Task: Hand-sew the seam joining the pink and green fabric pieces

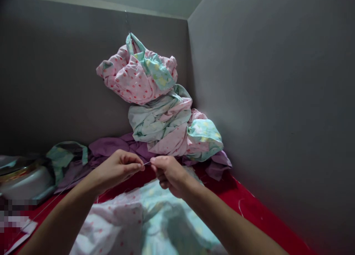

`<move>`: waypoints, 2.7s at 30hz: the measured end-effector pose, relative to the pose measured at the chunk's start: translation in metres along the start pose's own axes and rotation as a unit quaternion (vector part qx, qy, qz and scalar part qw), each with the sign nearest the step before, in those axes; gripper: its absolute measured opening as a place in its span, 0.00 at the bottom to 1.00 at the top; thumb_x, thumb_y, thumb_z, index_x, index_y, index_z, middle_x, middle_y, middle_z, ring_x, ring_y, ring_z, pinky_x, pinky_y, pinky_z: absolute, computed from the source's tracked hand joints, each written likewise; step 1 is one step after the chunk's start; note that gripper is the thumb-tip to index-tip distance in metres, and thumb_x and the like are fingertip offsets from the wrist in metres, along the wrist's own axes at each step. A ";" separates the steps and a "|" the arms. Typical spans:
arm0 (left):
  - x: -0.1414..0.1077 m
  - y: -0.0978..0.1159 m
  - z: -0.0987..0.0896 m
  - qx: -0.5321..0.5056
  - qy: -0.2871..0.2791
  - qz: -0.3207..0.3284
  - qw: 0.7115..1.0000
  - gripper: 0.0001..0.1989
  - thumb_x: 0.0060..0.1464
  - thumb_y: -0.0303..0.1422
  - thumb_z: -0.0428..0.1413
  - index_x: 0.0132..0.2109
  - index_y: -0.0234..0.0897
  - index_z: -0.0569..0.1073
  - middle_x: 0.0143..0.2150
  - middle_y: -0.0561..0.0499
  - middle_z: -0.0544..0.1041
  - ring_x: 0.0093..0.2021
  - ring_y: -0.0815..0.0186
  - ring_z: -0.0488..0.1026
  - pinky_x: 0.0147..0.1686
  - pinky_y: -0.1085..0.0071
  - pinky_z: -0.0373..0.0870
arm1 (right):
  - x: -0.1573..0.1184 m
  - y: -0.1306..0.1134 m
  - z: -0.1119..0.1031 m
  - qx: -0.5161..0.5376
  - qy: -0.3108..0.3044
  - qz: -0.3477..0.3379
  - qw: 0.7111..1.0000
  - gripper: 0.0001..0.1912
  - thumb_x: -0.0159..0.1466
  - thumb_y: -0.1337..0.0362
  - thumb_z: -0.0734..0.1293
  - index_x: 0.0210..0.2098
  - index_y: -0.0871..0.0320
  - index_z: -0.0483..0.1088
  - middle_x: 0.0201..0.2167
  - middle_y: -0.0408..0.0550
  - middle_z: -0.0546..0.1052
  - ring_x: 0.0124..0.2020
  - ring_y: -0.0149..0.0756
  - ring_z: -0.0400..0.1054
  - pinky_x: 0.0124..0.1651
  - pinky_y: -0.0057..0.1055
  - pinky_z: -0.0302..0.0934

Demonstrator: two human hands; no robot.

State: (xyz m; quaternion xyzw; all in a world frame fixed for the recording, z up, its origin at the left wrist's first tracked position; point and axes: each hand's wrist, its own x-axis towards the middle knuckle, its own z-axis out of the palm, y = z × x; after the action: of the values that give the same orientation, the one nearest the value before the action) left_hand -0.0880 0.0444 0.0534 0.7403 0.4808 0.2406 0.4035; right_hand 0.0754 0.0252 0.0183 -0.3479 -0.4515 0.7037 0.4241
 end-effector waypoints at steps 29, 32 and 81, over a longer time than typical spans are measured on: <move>0.009 -0.019 -0.014 -0.003 -0.047 -0.085 0.995 0.08 0.50 0.28 0.54 0.25 0.31 0.70 0.14 0.61 0.64 0.12 0.78 0.50 0.13 0.79 0.44 | 0.007 -0.003 -0.010 0.047 0.082 -0.006 0.996 0.06 0.55 0.67 0.64 0.33 0.62 0.67 0.28 0.49 0.72 0.21 0.27 0.66 0.15 0.17 0.52; 0.010 -0.021 -0.008 -0.005 -0.068 -0.069 0.995 0.08 0.49 0.28 0.55 0.24 0.30 0.72 0.15 0.59 0.65 0.13 0.78 0.53 0.13 0.79 0.46 | 0.011 0.018 0.006 0.014 0.016 0.028 0.999 0.08 0.53 0.65 0.66 0.32 0.62 0.67 0.29 0.47 0.71 0.23 0.28 0.67 0.15 0.18 0.52; -0.082 -0.093 -0.018 -0.207 0.327 -0.226 0.894 0.19 0.28 0.40 0.59 0.29 0.30 0.73 0.10 0.63 0.56 0.13 0.77 0.46 0.16 0.78 0.38 | -0.021 -0.041 -0.018 -0.089 0.177 -0.189 0.962 0.17 0.44 0.58 0.72 0.17 0.60 0.60 0.11 0.32 0.51 0.13 0.18 0.40 0.14 0.20 0.34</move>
State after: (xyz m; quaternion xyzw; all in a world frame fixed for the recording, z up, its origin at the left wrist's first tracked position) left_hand -0.1847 -0.0036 -0.0113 0.3908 0.6791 0.4657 0.4113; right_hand 0.1112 0.0221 0.0520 -0.4114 -0.4882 0.4946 0.5898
